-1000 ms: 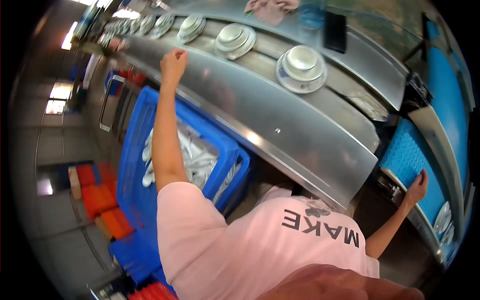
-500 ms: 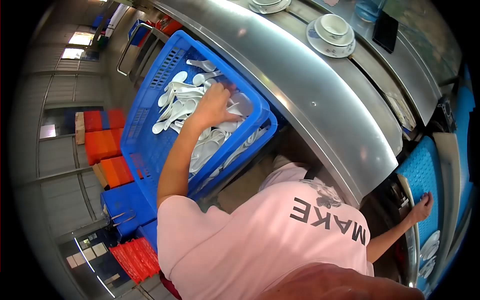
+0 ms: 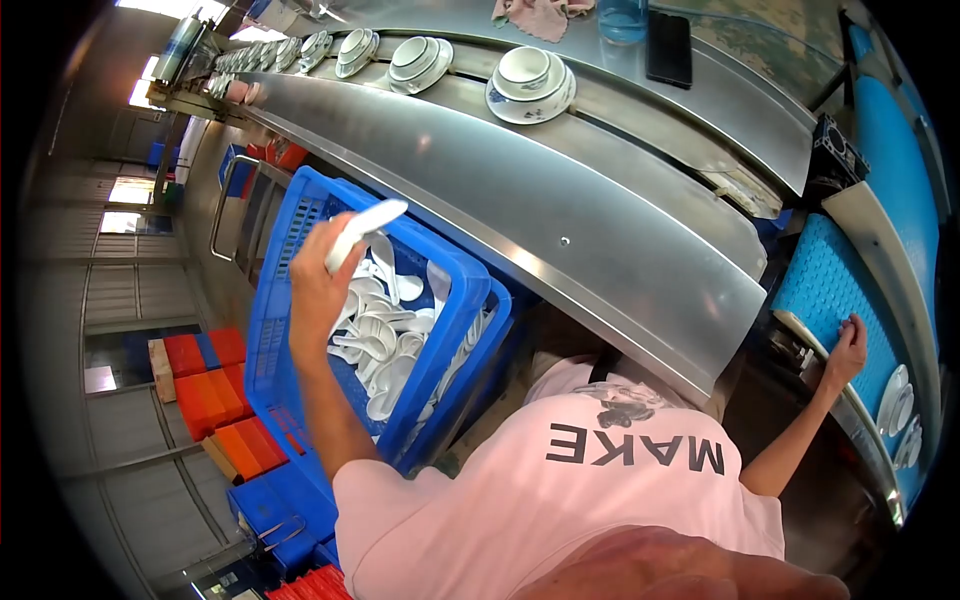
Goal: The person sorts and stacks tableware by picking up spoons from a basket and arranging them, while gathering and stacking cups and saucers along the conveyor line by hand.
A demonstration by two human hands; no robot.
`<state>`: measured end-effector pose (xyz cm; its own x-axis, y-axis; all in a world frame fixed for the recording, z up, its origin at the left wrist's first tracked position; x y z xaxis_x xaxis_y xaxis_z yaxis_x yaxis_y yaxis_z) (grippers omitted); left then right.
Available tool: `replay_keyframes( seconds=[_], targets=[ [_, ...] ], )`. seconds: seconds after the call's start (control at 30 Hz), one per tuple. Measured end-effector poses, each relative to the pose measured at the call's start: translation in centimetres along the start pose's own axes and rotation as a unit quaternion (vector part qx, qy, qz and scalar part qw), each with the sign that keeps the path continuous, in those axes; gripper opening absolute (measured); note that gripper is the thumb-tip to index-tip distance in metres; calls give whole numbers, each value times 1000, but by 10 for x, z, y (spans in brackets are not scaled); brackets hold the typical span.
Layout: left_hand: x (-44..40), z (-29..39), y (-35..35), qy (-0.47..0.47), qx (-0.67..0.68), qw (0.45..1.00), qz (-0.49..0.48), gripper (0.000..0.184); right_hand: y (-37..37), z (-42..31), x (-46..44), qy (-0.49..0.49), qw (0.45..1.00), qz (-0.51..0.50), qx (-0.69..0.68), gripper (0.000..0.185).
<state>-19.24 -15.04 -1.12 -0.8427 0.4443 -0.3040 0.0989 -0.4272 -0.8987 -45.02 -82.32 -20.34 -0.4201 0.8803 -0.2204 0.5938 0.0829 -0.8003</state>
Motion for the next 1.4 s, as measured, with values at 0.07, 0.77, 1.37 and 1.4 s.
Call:
replay_keyframes(
  seconds=[0.07, 0.77, 1.37, 1.4],
  targets=[
    [-36, 11, 7, 0, 57, 998, -25, 27, 2, 6, -1, 6, 1000, -3, -4, 24],
    [-173, -167, 190, -297, 492, 811, 110, 34, 91, -55, 200, -52, 951, -294, -82, 25],
    [-181, -90, 202, -226, 507, 832, 29, 34, 207, 21, 219, 185, 869, -453, 68, 22],
    [-176, -73, 201, -221, 501, 837, 2, 28, 212, 17, 220, 183, 864, -463, 74, 22]
  ],
)
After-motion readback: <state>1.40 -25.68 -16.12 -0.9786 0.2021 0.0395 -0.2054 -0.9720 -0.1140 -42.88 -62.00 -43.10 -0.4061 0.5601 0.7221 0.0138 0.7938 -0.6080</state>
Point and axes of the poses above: each hand's wrist, its own x-axis away from the middle knuckle, its own y-axis out of the palm, z = x × y, the point moved 8 cm from there along -x, towards the middle knuckle, and after that the axes turned 13 degrees about y, right-handed, at the moved point
